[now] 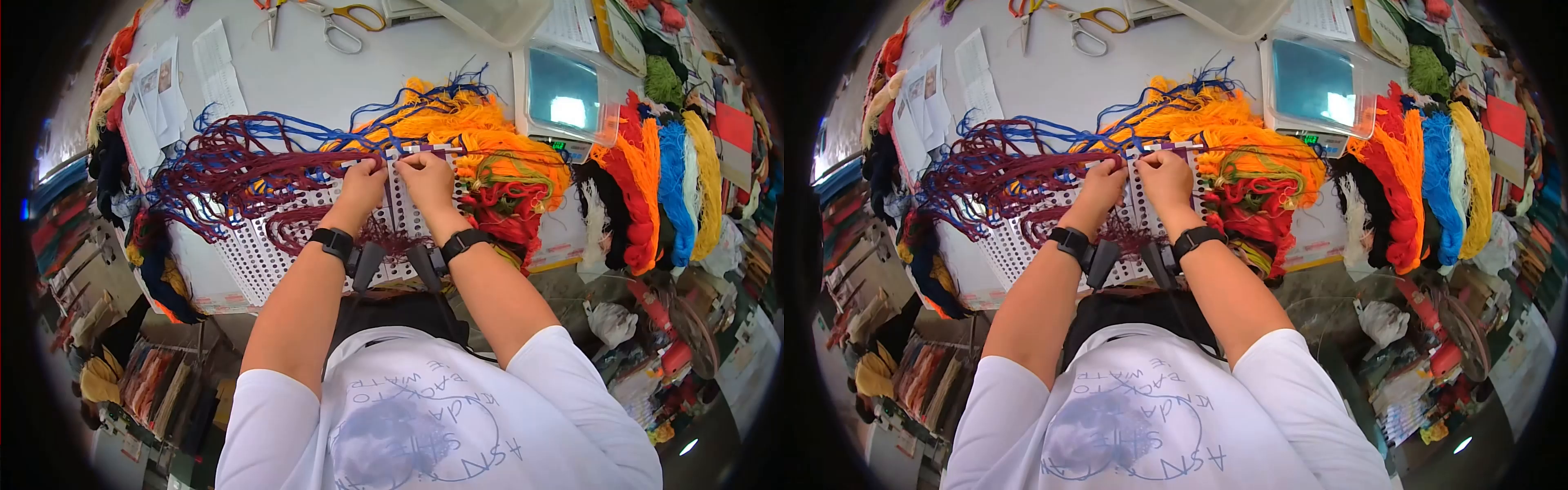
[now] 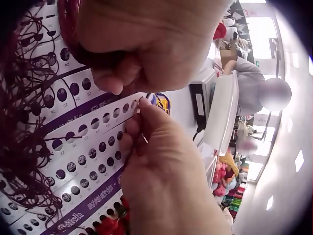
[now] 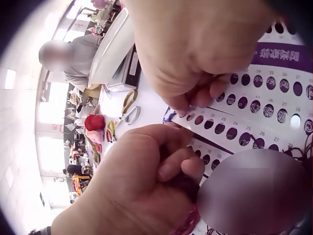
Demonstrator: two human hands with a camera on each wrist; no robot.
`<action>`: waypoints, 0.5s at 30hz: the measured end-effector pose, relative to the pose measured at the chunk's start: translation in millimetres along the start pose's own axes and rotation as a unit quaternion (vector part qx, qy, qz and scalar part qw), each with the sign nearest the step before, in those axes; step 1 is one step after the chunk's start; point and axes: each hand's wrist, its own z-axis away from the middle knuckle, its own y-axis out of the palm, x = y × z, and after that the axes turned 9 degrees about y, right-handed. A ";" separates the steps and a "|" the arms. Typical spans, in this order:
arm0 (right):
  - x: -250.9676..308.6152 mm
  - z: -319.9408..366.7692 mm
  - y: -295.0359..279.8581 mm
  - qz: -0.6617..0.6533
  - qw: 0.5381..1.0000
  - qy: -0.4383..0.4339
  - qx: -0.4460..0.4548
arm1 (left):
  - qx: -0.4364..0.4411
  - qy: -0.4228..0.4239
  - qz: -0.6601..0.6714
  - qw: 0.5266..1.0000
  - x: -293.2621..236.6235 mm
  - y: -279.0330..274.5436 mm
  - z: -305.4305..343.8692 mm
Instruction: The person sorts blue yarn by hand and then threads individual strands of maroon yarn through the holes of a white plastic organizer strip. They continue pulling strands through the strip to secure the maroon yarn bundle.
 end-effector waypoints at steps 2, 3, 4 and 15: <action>-4.5 3.9 0.9 0.015 0.999 -0.045 -0.012 | 0.041 -0.036 0.059 0.997 -5.9 -4.2 3.1; -6.3 6.1 1.9 0.028 0.995 -0.096 -0.023 | 0.043 -0.039 0.058 0.997 -6.8 -4.5 3.2; -8.4 9.3 2.9 0.069 0.983 -0.166 -0.041 | 0.046 -0.044 0.068 0.996 -8.4 -5.1 2.9; 0.6 17.4 -22.7 0.080 0.976 -0.202 0.015 | -0.123 0.021 0.120 0.985 -4.0 -13.4 1.3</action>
